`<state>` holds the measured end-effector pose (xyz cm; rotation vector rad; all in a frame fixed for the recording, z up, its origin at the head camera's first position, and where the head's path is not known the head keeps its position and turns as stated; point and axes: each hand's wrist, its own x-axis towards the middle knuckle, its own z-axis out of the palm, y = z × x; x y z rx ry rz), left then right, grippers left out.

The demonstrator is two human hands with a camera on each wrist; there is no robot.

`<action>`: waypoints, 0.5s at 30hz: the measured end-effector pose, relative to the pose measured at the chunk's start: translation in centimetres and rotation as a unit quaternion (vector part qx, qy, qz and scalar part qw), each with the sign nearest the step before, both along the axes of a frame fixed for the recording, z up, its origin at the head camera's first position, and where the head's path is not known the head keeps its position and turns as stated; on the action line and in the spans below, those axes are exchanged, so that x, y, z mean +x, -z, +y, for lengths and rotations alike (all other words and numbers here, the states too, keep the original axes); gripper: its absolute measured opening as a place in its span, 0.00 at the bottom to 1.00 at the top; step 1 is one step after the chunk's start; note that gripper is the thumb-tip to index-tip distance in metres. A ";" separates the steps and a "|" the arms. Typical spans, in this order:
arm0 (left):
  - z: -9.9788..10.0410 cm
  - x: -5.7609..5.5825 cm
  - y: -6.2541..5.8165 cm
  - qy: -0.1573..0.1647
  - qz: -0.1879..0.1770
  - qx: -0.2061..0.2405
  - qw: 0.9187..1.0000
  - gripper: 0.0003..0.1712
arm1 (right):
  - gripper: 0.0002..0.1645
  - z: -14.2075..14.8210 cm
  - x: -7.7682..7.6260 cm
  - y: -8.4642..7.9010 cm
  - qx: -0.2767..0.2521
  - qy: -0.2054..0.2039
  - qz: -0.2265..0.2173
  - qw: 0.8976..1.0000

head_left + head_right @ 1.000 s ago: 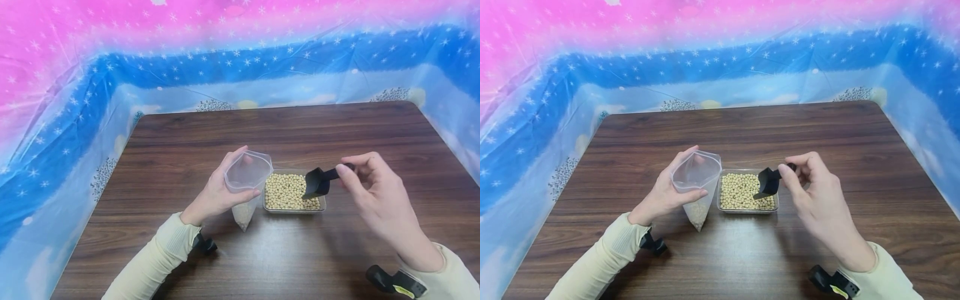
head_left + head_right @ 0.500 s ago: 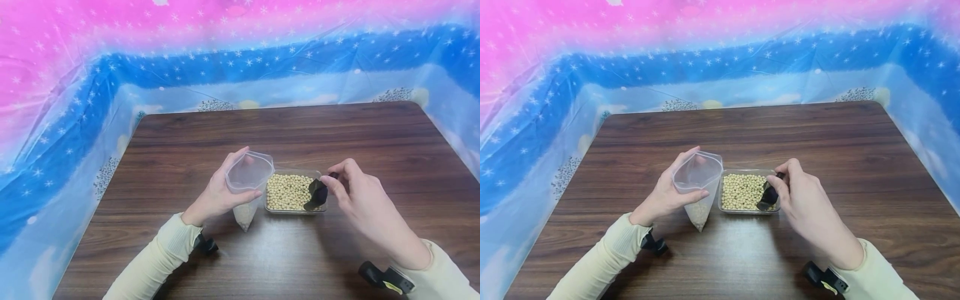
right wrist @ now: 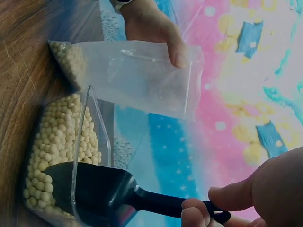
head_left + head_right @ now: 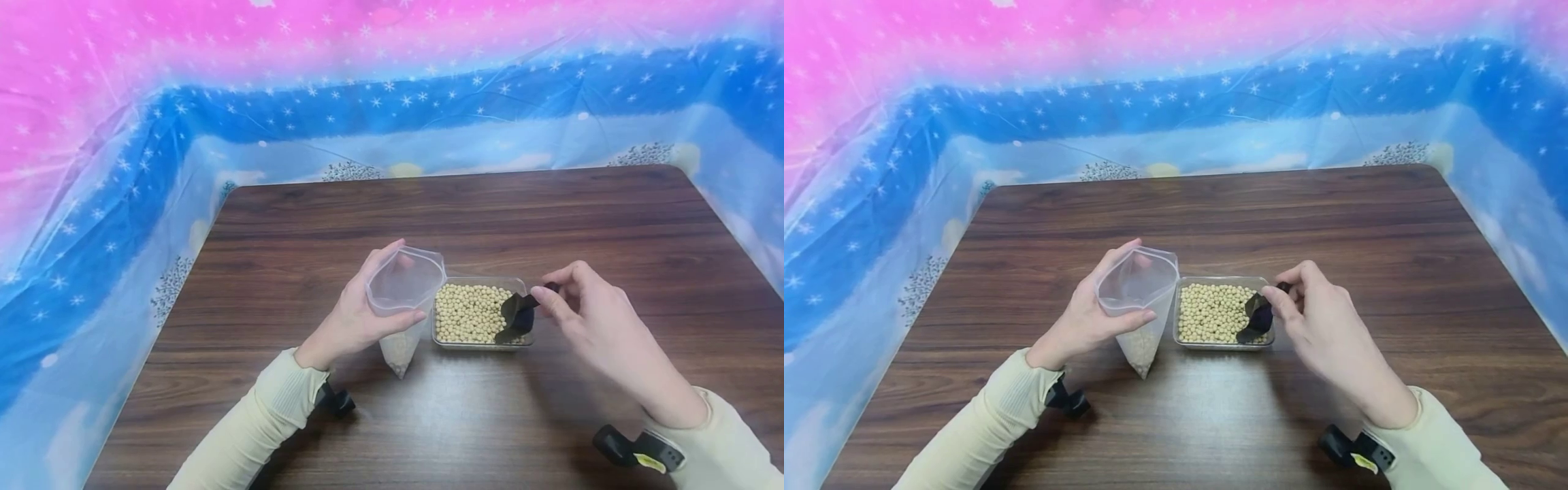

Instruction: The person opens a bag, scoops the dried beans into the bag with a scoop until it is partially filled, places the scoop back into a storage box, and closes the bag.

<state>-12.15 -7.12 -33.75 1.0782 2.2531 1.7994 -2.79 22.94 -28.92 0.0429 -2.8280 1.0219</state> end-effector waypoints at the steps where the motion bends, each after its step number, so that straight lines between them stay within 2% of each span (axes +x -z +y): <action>1: 0.0 0.0 0.0 0.000 0.002 0.000 1.000 0.53 | 0.17 0.2 -0.1 0.1 -0.009 0.002 -0.011 1.000; 7: -0.1 0.0 0.1 -0.001 0.005 0.004 1.000 0.53 | 0.20 1.7 -0.6 1.2 -0.058 0.016 -0.056 0.997; 15: -0.2 0.1 0.1 -0.003 0.004 0.007 1.000 0.52 | 0.20 3.2 -0.8 3.1 -0.110 0.021 -0.091 0.990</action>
